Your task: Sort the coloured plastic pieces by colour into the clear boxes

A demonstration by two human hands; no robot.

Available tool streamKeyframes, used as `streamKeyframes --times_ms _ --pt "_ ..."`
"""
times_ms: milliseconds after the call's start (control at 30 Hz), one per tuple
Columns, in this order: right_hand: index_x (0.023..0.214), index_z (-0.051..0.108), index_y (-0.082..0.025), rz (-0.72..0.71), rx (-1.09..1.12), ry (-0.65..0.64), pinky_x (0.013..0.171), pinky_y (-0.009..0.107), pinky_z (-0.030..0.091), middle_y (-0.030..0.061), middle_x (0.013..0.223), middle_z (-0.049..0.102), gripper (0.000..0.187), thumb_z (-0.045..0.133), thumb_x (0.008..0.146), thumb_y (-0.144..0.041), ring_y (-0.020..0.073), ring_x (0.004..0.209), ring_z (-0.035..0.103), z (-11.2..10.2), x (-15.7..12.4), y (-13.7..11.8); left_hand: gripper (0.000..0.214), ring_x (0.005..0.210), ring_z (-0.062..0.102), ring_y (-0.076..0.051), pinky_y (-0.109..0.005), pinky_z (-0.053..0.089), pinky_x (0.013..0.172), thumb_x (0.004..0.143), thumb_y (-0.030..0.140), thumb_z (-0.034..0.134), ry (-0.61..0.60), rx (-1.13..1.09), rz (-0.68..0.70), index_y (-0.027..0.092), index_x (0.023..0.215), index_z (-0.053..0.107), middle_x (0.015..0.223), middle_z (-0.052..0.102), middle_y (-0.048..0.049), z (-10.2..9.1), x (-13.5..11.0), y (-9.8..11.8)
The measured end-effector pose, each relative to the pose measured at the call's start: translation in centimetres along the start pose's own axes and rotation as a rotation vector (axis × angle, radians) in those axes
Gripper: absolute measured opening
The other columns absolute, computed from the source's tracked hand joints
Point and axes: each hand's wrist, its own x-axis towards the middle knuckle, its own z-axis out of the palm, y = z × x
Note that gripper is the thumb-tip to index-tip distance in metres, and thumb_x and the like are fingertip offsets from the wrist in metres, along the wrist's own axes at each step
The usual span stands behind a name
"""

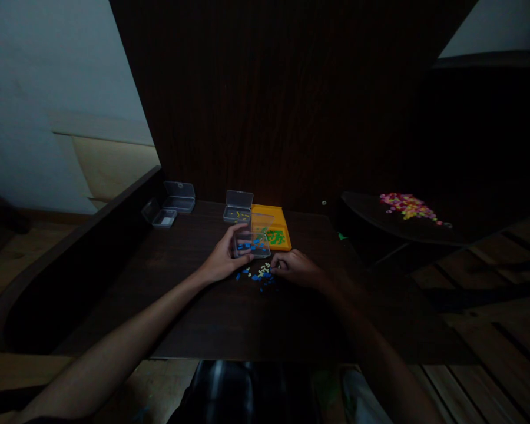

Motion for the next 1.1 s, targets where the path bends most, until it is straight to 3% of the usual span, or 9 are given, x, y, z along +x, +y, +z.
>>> streamKeyframes --times_ms 500,633,833,1100 --pt "0.088 0.067 -0.016 -0.035 0.047 -0.005 0.056 0.02 0.031 -0.0034 0.063 0.056 0.011 0.06 0.08 -0.021 0.0087 0.055 0.047 -0.03 0.02 0.68 0.07 0.117 0.057 -0.027 -0.051 0.049 0.099 0.071 0.023 0.076 -0.021 0.001 0.005 0.022 0.131 0.038 0.13 0.05 -0.0128 -0.07 0.07 -0.2" --pt "0.09 0.068 -0.016 -0.092 0.08 0.027 0.054 0.02 0.031 -0.0047 0.061 0.054 0.013 0.06 0.081 -0.021 0.0082 0.053 0.045 0.03 0.04 0.54 0.07 0.117 0.057 -0.028 -0.05 0.049 0.099 0.072 0.024 0.076 -0.017 0.004 0.014 0.023 0.131 0.039 0.131 0.049 -0.0124 -0.06 0.07 -0.21" --pt "0.095 0.072 -0.014 -0.246 0.093 -0.057 0.058 0.021 0.035 -0.0022 0.063 0.057 0.023 0.057 0.087 -0.03 0.0093 0.056 0.049 0.17 0.06 0.02 0.072 0.114 0.059 -0.028 -0.05 0.051 0.097 0.07 0.027 0.078 -0.012 -0.007 0.009 0.023 0.131 0.04 0.129 0.05 -0.0132 -0.02 0.07 -0.02" --pt "0.1 0.07 -0.014 -0.212 0.103 -0.058 0.055 0.019 0.033 -0.0036 0.061 0.055 0.023 0.058 0.085 -0.025 0.0085 0.054 0.047 0.27 0.11 0.36 0.07 0.115 0.059 -0.027 -0.049 0.05 0.098 0.071 0.025 0.077 -0.011 -0.006 -0.008 0.023 0.131 0.04 0.129 0.05 -0.0119 0.0 0.03 0.08"
